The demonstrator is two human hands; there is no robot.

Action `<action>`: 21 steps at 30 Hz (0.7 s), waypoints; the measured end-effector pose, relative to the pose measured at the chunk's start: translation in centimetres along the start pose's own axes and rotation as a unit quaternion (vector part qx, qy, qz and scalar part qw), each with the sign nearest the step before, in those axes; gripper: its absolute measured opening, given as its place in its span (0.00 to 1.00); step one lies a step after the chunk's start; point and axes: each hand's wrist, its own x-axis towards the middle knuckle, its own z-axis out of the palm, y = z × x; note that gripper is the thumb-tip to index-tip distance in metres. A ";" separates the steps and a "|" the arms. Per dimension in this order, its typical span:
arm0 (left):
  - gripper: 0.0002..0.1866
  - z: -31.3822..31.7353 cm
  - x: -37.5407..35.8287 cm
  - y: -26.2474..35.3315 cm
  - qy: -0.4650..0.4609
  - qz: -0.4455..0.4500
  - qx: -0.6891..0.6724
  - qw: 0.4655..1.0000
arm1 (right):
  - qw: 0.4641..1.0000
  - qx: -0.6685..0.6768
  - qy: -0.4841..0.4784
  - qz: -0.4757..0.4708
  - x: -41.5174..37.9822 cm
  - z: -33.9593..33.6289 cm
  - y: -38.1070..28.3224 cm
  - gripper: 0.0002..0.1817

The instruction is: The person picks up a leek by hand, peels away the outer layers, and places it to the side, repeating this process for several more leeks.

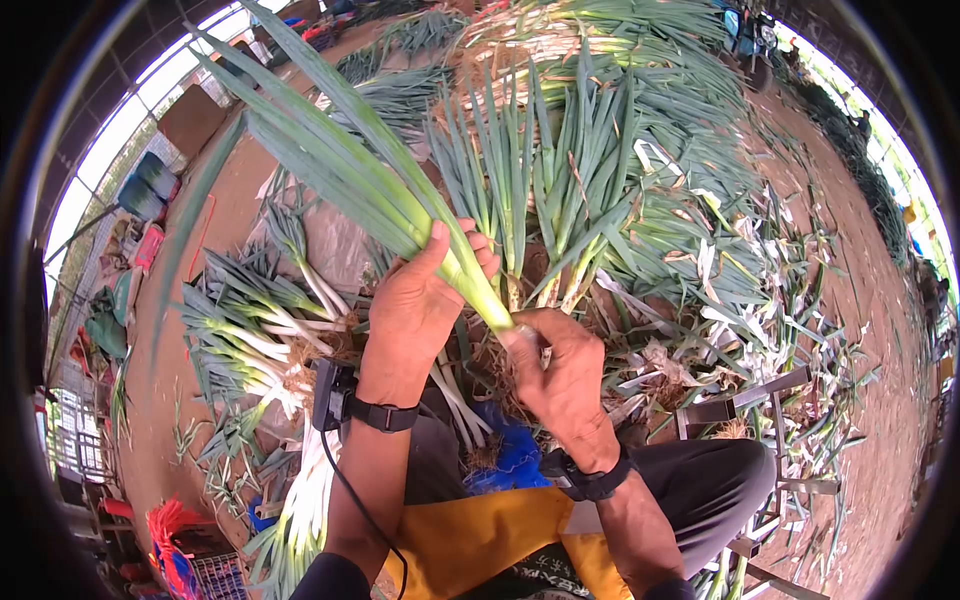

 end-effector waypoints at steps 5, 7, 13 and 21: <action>0.22 -0.2 0.0 1.1 -0.030 -0.020 -0.041 0.999 | 0.972 0.178 -0.017 0.152 0.5 -0.5 3.8 0.06; 0.23 -0.8 -0.2 1.6 -0.037 -0.021 -0.054 0.998 | 0.970 0.138 -0.062 0.193 0.0 -2.3 6.5 0.05; 0.23 -1.8 0.2 3.1 -0.030 0.022 -0.066 0.997 | 0.969 -0.243 -0.020 0.047 -4.7 -7.8 12.4 0.11; 0.20 -3.3 0.5 5.3 0.021 0.095 -0.114 0.989 | 0.980 -0.010 -0.170 0.100 -10.5 -5.5 9.7 0.18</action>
